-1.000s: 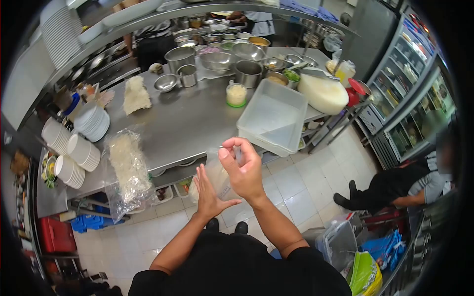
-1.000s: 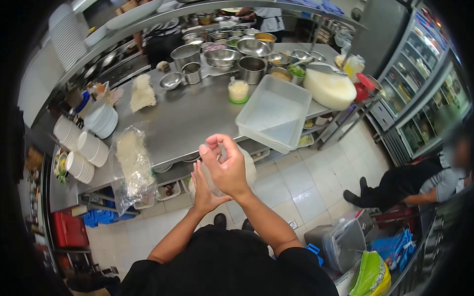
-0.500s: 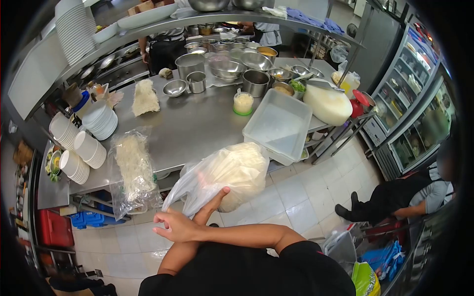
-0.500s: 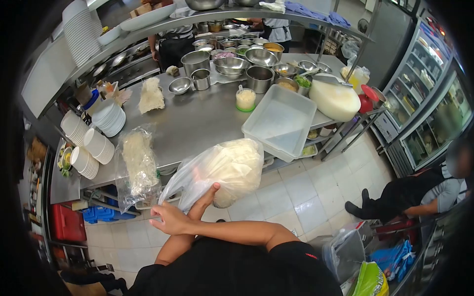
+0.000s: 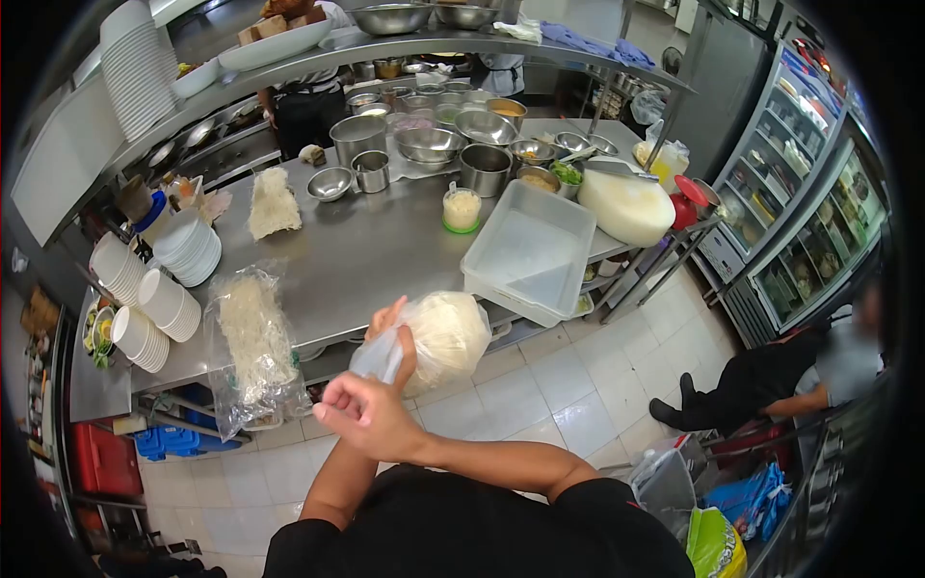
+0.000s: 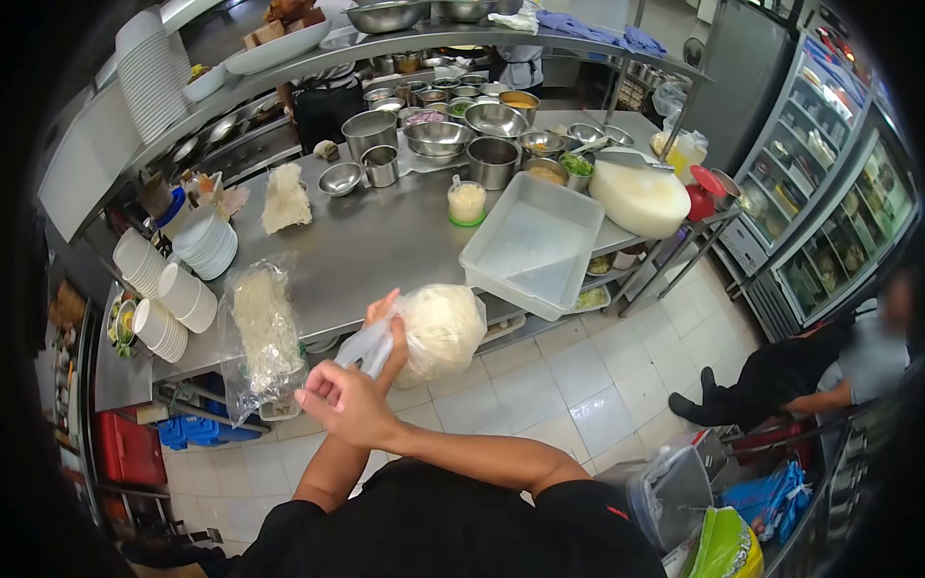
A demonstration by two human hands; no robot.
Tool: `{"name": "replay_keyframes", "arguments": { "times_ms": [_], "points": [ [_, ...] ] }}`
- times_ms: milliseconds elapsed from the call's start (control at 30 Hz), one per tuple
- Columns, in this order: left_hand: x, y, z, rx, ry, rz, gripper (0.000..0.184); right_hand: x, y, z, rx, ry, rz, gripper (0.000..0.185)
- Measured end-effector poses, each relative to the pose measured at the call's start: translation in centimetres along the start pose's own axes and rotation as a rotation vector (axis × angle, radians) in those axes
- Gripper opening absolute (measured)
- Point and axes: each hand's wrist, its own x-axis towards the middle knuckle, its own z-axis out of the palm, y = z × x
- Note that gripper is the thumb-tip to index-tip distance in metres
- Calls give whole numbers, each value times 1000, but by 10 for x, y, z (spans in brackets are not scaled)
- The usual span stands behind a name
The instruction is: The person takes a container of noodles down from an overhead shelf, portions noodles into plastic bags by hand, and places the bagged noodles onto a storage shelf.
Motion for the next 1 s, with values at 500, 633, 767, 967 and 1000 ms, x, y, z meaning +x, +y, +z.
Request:
{"name": "replay_keyframes", "arguments": {
  "times_ms": [500,633,767,967,1000],
  "points": [
    [-22,-35,-8,112,-473,420,57,6,-49,-105,-273,-78,188,16],
    [-10,-25,-21,136,-531,426,40,0,-62,-143,-593,-110,110,21],
    [29,24,-64,162,-673,346,21,-5,-94,-184,-819,-112,178,24],
    [97,87,-119,-242,-822,14,15,32,-37,-244,-1627,-25,-932,29],
    [99,90,-117,-400,-806,-122,14,48,-7,-241,-1659,82,-928,32]
  ]
}}
